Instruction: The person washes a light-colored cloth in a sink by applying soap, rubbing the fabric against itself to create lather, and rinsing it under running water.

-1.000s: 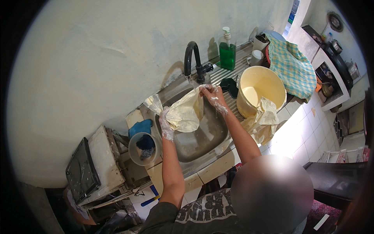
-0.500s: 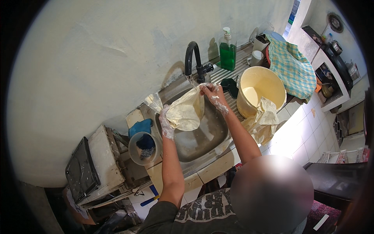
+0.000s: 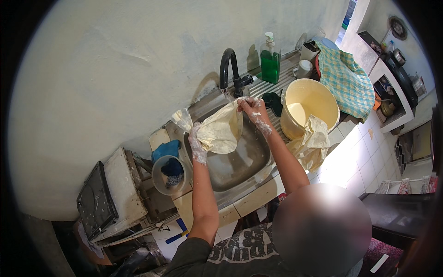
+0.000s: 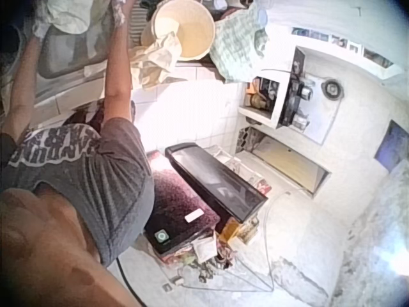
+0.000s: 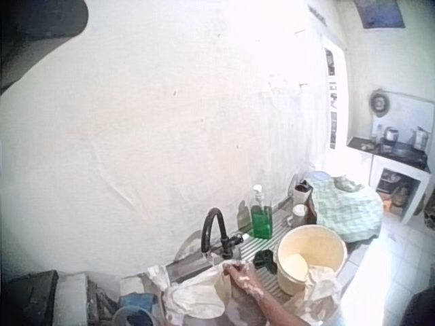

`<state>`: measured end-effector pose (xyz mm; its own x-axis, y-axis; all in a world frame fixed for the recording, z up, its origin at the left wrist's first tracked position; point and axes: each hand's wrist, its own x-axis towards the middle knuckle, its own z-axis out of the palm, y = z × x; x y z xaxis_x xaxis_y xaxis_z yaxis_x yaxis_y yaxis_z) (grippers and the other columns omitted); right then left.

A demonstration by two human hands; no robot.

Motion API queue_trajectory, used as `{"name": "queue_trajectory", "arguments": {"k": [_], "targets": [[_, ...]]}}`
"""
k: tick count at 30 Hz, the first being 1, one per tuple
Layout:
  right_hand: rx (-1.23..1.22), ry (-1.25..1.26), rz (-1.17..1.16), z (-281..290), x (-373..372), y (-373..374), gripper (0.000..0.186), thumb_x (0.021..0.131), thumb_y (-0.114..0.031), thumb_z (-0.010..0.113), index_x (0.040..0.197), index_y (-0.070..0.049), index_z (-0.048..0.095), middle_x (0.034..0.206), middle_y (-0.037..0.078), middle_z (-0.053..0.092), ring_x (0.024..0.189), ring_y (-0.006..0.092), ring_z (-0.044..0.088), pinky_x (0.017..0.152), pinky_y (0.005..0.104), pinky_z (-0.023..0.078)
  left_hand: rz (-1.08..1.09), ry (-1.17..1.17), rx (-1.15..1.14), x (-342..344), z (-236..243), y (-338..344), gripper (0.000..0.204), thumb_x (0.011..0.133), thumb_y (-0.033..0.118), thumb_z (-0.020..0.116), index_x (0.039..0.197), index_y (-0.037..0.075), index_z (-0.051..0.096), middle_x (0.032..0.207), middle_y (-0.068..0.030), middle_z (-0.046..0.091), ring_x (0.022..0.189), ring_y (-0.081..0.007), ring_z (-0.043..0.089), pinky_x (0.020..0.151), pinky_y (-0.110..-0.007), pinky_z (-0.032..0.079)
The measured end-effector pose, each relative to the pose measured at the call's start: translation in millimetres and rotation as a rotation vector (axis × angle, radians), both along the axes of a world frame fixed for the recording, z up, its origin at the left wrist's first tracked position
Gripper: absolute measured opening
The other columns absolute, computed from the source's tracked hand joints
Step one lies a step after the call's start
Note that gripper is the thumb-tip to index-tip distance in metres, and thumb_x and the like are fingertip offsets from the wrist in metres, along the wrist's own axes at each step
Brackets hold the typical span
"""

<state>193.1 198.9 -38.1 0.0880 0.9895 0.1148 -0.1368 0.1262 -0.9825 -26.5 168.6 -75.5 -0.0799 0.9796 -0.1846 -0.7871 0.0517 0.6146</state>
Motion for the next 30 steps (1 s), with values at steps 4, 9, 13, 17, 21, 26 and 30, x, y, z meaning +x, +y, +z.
{"name": "queue_trajectory", "arguments": {"k": [4, 9, 13, 17, 21, 26, 30], "targets": [[-0.006, -0.009, -0.013, 0, 2, -1, 0.02, 0.082, -0.017, 0.06, 0.081, 0.004, 0.063, 0.067, 0.004, 0.061, 0.061, 0.0088, 0.056, 0.059, 0.0232, 0.045, -0.016, -0.021, 0.015, 3, 1, 0, 0.012, 0.077, 0.014, 0.052, 0.085, 0.005, 0.054, 0.084, -0.0098, 0.058, 0.08, -0.024, 0.059, 0.075, -0.034, 0.048], [-0.008, -0.025, -0.002, -1, 1, 0, 0.021, 0.083, -0.017, 0.06, 0.079, 0.003, 0.063, 0.067, 0.004, 0.061, 0.061, 0.0085, 0.055, 0.058, 0.0232, 0.045, -0.042, -0.052, 0.007, 3, 3, -2, 0.012, 0.076, 0.014, 0.052, 0.084, 0.005, 0.054, 0.085, -0.0107, 0.058, 0.082, -0.0252, 0.059, 0.075, -0.035, 0.048], [-0.004, -0.026, -0.004, -2, 0, 1, 0.021, 0.083, -0.016, 0.06, 0.079, 0.003, 0.063, 0.067, 0.003, 0.061, 0.06, 0.0079, 0.055, 0.058, 0.0229, 0.045, -0.019, -0.059, 0.022, 1, -1, 0, 0.012, 0.076, 0.015, 0.053, 0.084, 0.005, 0.054, 0.086, -0.0107, 0.058, 0.082, -0.0253, 0.059, 0.075, -0.036, 0.049], [-0.008, 0.011, -0.011, 0, -2, 0, 0.02, 0.083, -0.016, 0.06, 0.078, 0.003, 0.063, 0.066, 0.003, 0.061, 0.06, 0.0077, 0.055, 0.057, 0.0227, 0.045, -0.016, -0.061, 0.046, 0, -1, 0, 0.012, 0.075, 0.015, 0.054, 0.083, 0.005, 0.054, 0.086, -0.0105, 0.058, 0.082, -0.0254, 0.059, 0.076, -0.036, 0.049], [0.007, -0.015, -0.011, -4, -1, 4, 0.02, 0.083, -0.017, 0.059, 0.078, 0.003, 0.063, 0.065, 0.002, 0.06, 0.06, 0.0079, 0.055, 0.057, 0.0229, 0.045, -0.011, -0.05, 0.043, 2, 0, 0, 0.013, 0.074, 0.015, 0.054, 0.083, 0.005, 0.054, 0.086, -0.0105, 0.058, 0.082, -0.0256, 0.059, 0.077, -0.036, 0.049], [0.0, -0.075, 0.036, -7, -2, 8, 0.02, 0.083, -0.017, 0.058, 0.08, 0.002, 0.063, 0.068, 0.002, 0.061, 0.065, 0.0071, 0.055, 0.059, 0.0221, 0.043, 0.028, -0.052, 0.059, 0, 0, -2, 0.014, 0.074, 0.016, 0.055, 0.082, 0.005, 0.054, 0.085, -0.0088, 0.058, 0.08, -0.0244, 0.058, 0.075, -0.036, 0.049], [-0.007, 0.045, 0.17, -16, -4, 5, 0.022, 0.081, -0.017, 0.059, 0.095, 0.0, 0.06, 0.084, 0.005, 0.062, 0.077, 0.0103, 0.055, 0.07, 0.0243, 0.044, 0.064, -0.034, 0.025, 3, -3, -1, 0.012, 0.073, 0.016, 0.055, 0.079, 0.007, 0.053, 0.08, -0.0067, 0.056, 0.077, -0.0221, 0.058, 0.071, -0.034, 0.049]]}}
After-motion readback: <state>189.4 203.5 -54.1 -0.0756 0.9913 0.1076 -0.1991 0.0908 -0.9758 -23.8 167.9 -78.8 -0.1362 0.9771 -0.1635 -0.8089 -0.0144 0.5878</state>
